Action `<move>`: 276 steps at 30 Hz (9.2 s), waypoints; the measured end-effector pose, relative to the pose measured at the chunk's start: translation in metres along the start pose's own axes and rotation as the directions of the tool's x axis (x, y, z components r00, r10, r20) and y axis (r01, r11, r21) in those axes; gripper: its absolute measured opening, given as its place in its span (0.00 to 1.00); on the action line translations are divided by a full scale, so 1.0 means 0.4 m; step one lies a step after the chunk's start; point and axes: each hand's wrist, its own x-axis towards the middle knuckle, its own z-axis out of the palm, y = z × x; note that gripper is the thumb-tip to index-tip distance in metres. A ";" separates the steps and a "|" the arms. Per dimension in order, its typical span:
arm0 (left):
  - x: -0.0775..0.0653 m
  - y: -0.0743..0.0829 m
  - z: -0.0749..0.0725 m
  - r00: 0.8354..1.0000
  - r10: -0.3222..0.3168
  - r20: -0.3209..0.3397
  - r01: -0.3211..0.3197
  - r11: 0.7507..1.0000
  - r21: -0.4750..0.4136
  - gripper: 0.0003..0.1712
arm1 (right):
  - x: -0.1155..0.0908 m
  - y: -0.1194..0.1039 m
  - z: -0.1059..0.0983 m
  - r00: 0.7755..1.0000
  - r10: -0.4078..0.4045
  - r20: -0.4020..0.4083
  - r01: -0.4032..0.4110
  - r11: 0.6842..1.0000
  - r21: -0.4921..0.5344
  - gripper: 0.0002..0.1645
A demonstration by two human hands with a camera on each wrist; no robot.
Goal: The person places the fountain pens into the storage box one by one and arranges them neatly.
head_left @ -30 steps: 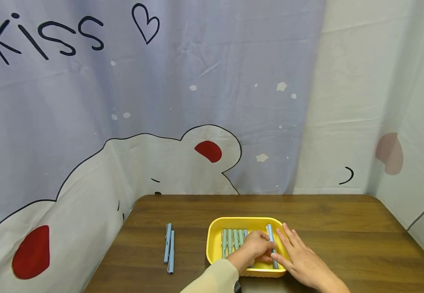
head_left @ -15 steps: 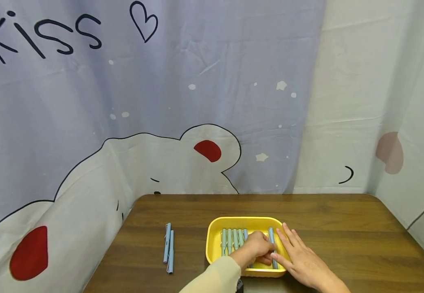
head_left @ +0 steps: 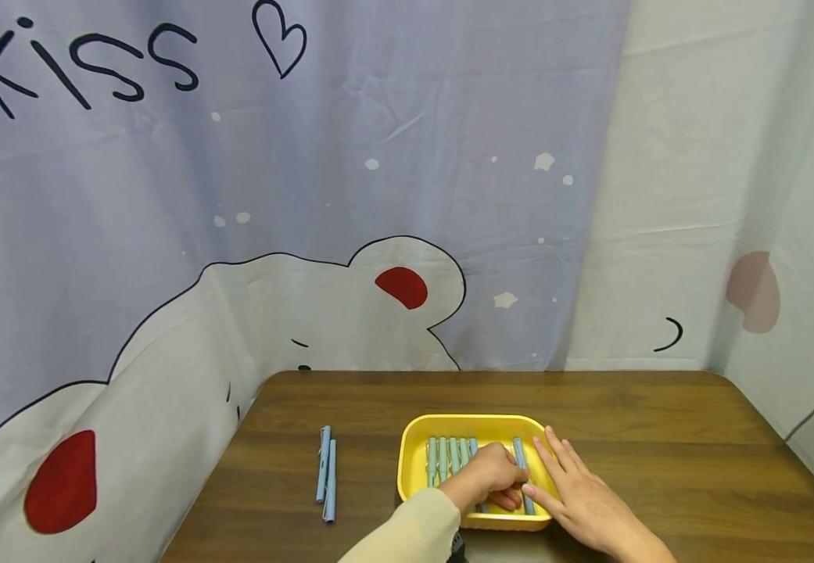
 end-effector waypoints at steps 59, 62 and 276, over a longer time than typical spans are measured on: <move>-0.226 -0.135 -0.509 0.914 0.402 -0.049 -0.341 0.828 0.444 0.31 | -0.003 0.005 0.009 1.000 -0.008 -0.024 0.008 1.000 -0.006 0.45; -0.228 -0.154 -0.525 0.912 0.402 -0.081 -0.327 0.833 0.446 0.32 | -0.003 0.003 0.009 1.000 -0.011 -0.024 0.011 1.000 -0.007 0.45; -0.069 -0.051 -0.196 0.964 0.239 -0.120 -0.260 0.941 -0.216 0.18 | 0.004 -0.002 0.001 1.000 0.004 -0.024 -0.004 1.000 -0.028 0.45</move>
